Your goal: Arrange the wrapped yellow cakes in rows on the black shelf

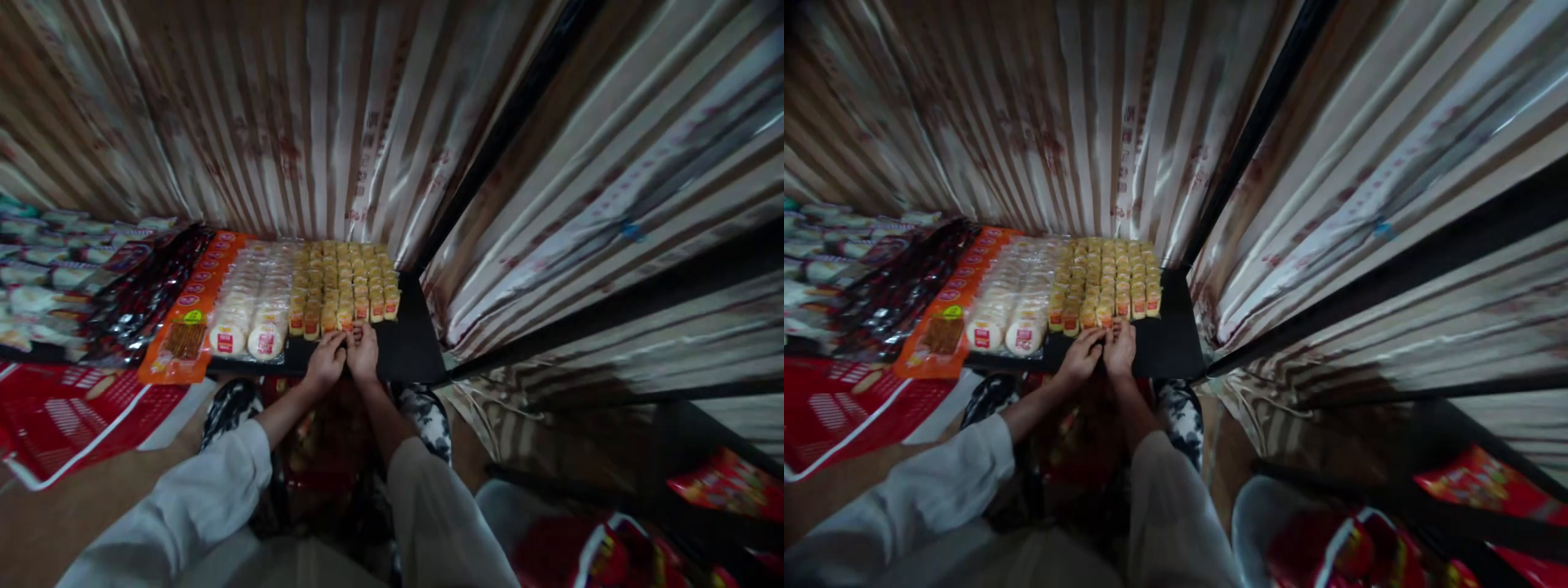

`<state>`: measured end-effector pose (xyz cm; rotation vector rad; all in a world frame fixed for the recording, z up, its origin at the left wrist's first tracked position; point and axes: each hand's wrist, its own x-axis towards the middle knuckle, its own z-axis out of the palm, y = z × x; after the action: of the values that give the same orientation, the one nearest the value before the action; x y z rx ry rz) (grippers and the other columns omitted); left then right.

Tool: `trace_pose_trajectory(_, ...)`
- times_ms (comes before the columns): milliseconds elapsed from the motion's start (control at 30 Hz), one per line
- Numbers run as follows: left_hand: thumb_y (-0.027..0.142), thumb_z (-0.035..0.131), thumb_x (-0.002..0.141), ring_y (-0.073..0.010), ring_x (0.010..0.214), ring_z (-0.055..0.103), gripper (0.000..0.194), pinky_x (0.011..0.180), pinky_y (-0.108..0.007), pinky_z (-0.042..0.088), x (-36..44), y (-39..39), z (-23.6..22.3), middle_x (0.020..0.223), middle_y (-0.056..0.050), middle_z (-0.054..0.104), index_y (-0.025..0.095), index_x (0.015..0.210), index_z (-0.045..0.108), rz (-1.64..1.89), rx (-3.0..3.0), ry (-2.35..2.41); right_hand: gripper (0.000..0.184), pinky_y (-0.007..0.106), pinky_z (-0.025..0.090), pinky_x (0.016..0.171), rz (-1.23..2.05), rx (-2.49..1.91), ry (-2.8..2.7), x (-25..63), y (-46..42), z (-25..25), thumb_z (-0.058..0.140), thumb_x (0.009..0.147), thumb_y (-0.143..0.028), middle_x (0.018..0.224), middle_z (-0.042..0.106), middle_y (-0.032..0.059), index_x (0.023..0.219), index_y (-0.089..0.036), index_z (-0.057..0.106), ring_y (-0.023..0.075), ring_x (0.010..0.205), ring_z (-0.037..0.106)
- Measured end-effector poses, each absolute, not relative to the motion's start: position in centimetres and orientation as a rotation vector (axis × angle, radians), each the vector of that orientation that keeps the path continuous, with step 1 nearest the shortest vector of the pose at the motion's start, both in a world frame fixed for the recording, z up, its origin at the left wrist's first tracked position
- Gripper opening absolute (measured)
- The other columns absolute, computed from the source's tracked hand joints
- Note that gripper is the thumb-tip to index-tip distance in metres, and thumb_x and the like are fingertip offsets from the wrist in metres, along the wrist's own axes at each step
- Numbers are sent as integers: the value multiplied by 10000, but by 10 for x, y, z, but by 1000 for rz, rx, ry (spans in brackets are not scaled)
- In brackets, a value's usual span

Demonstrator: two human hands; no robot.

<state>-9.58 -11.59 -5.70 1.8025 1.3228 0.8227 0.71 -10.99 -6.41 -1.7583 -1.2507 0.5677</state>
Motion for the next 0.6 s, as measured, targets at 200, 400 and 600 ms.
trace_pose_trajectory(200, 98, 437, 790, -183, 1026, 555, 294, 968, -318, 433, -108, -132, -60, 1052, -81, 611, 156, 984, 650, 918, 1852, 1355, 320, 282, 501, 769, 514, -1646, -1211, 7, -131, -67, 430, 839, -242, 1071, 546, 124, 1123, -134, 530, 157, 870, 574)
trace_pose_trajectory(400, 34, 403, 755, -150, 946, 571, 296, 896, -298, 466, -133, -179, -71, 974, -59, 622, 166, 857, 648, 1015, 1917, 1331, 278, 243, 495, 708, 525, -1604, -1237, -5, -193, -76, 399, 879, -309, 935, 647, 75, 1051, -156, 555, 140, 810, 610)
trace_pose_trajectory(600, 68, 427, 765, -193, 960, 604, 300, 903, -336, 466, -143, -222, -112, 963, -71, 674, 171, 906, 671, 634, 1825, 1412, 225, 275, 459, 836, 881, -1983, -1844, -12, -231, -114, 447, 857, -180, 989, 691, 104, 971, -146, 638, 182, 941, 630)
